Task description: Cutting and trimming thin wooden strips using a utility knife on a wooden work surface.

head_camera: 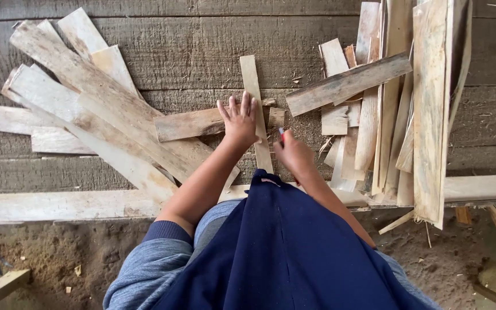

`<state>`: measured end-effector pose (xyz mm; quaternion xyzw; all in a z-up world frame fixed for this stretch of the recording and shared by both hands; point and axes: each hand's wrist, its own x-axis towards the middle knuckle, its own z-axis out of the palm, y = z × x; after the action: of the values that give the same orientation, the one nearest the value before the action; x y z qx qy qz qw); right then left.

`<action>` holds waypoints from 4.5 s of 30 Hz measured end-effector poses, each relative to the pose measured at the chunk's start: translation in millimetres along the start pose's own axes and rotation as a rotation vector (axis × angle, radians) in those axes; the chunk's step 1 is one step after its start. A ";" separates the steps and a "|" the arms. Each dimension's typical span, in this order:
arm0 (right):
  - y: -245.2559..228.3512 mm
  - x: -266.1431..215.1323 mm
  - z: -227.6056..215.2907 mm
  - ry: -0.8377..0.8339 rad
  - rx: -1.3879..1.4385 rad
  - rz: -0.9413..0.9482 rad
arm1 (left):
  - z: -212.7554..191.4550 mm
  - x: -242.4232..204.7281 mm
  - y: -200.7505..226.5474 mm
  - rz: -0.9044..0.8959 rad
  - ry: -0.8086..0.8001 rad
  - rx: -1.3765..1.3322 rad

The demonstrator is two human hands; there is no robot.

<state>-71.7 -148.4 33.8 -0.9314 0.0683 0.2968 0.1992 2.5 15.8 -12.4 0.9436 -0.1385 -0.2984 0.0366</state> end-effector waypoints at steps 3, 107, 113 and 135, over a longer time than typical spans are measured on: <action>1.5 -4.9 -17.5 0.197 -0.117 0.101 | -4.2 -4.6 -9.0 0.030 0.034 -0.059; -16.8 14.2 92.7 0.511 -0.252 -0.525 | 38.7 -8.7 -57.9 -0.110 0.302 -0.303; -2.2 13.6 97.8 0.460 -0.201 -0.480 | 36.0 -10.6 -62.2 -0.102 0.317 -0.293; 59.2 11.0 117.3 0.409 -0.128 -0.568 | 5.0 -28.4 -51.4 -0.112 0.195 -0.308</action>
<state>-139.0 -154.2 -79.5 -0.9640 -0.1735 0.0405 0.1972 -10.3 73.2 -8.6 0.9575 -0.0344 -0.2249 0.1774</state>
